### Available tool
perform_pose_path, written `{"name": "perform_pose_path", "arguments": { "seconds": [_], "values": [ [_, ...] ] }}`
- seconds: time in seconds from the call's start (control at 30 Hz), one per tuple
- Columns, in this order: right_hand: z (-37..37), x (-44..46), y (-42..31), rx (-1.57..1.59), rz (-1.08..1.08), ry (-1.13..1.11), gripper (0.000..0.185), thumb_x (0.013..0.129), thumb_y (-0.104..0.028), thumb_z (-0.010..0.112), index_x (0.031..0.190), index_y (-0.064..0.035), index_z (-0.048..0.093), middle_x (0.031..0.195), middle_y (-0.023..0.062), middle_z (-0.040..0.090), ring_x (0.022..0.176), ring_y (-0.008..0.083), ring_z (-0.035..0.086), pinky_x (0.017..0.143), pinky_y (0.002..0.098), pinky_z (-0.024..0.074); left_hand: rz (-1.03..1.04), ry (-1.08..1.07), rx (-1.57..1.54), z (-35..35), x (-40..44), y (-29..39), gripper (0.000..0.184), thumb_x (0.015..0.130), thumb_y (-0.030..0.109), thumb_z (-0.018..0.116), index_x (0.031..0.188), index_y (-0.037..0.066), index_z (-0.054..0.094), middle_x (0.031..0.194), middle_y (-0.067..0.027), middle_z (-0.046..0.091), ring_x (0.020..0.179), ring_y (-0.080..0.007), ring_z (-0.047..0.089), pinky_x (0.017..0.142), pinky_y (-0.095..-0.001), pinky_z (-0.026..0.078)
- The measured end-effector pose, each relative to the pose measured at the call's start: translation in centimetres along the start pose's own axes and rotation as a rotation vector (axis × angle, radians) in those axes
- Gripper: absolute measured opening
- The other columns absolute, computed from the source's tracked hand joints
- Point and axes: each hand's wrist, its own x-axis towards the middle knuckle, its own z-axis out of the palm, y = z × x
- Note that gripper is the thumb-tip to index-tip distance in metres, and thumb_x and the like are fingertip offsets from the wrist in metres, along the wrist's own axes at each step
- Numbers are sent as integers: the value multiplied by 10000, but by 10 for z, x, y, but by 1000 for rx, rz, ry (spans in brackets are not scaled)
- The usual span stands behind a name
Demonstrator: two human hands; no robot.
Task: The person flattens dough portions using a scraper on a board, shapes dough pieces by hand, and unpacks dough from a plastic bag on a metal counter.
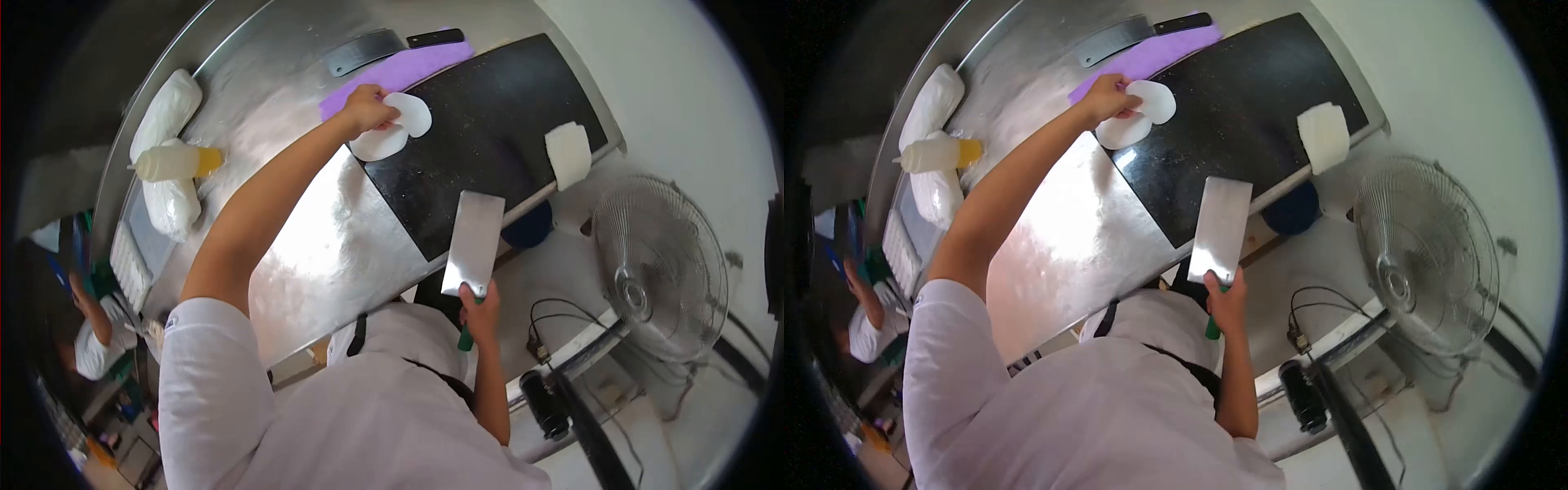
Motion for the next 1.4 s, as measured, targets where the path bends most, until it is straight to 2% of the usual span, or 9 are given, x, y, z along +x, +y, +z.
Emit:
{"name": "perform_pose_path", "arguments": {
  "seconds": [0.27, 0.33, 0.5, 0.67, 0.83, 1.0, 1.17, 1.27, 1.4],
  "values": [
    [-43, 112, -79, -51, -130, -150, 336, 953, -180, 718, 1186, -6, 552, 807, 62, 605, 469, 86, 488, 399, 266, 399, -31, 261, 3, -4, -41, -43, 354, 802, 41, 810, 1095, -14, 618, 896, -117, 681, 756, -191, 701, 666, -301, 615],
    [-53, 136, -91, -105, -140, -151, 328, 943, -153, 719, 1182, -6, 549, 824, 65, 611, 478, 89, 489, 408, 272, 402, 54, 458, 406, -2, -47, -41, 437, 740, 132, 841, 1099, -6, 634, 886, -136, 684, 856, -261, 699, 780, -374, 592],
    [-66, 174, -116, -173, -150, -148, 326, 959, -145, 696, 1200, -10, 522, 834, 71, 617, 517, 102, 531, 439, 281, 454, 140, 671, 303, 18, -35, -93, 467, 711, 159, 757, 1138, 15, 639, 1104, -243, 597, 1056, -375, 607, 918, -467, 527],
    [-48, 194, -109, -418, -417, 33, 561, 933, -134, 720, 1373, -3, 399, 1228, 162, 618, 884, 236, 676, 618, 321, 620, -450, 821, -123, 62, -49, -76, 933, 664, 234, 905, 1412, 15, 392, 1450, -364, 366, 1287, -526, 490, 1039, -524, 509],
    [-21, 200, -150, -776, -509, 46, 571, 871, -127, 769, 1338, 6, 469, 1263, 245, 652, 1145, 372, 652, 1018, 450, 477, -489, 938, -62, 66, -69, -45, 607, 741, 172, 814, 1237, 6, 506, 1259, -274, 505, 1156, -462, 562, 968, -510, 532],
    [-9, 229, -148, -782, -553, 7, 558, 862, -82, 766, 1332, 16, 480, 1196, 218, 658, 1076, 359, 666, 930, 436, 522, -524, 947, -149, 59, -63, -31, 526, 771, 31, 739, 1241, -4, 503, 1307, -234, 486, 1214, -432, 538, 977, -504, 531],
    [-12, 224, -146, -849, -713, -9, 566, 814, -60, 787, 1309, -10, 516, 1219, 191, 632, 1130, 361, 629, 983, 428, 486, -454, 1027, -213, 61, -47, -54, 550, 759, 50, 745, 1223, -48, 468, 1224, -307, 540, 1129, -468, 599, 1000, -478, 517],
    [-10, 214, -145, -878, -772, 38, 537, 824, -50, 760, 1302, -12, 517, 1247, 195, 602, 1171, 402, 593, 985, 463, 470, -566, 1007, -318, 57, -48, -48, 389, 802, 127, 736, 1138, 10, 579, 1147, -219, 692, 1158, -375, 657, 959, -466, 535],
    [0, 204, -150, -896, -836, 15, 494, 850, -31, 722, 1300, -23, 518, 1288, 210, 546, 1182, 435, 565, 975, 486, 468, -617, 828, -260, 47, -63, -27, 478, 818, 157, 730, 1249, 23, 571, 1261, -196, 659, 1238, -376, 608, 1026, -505, 491]
  ]
}}
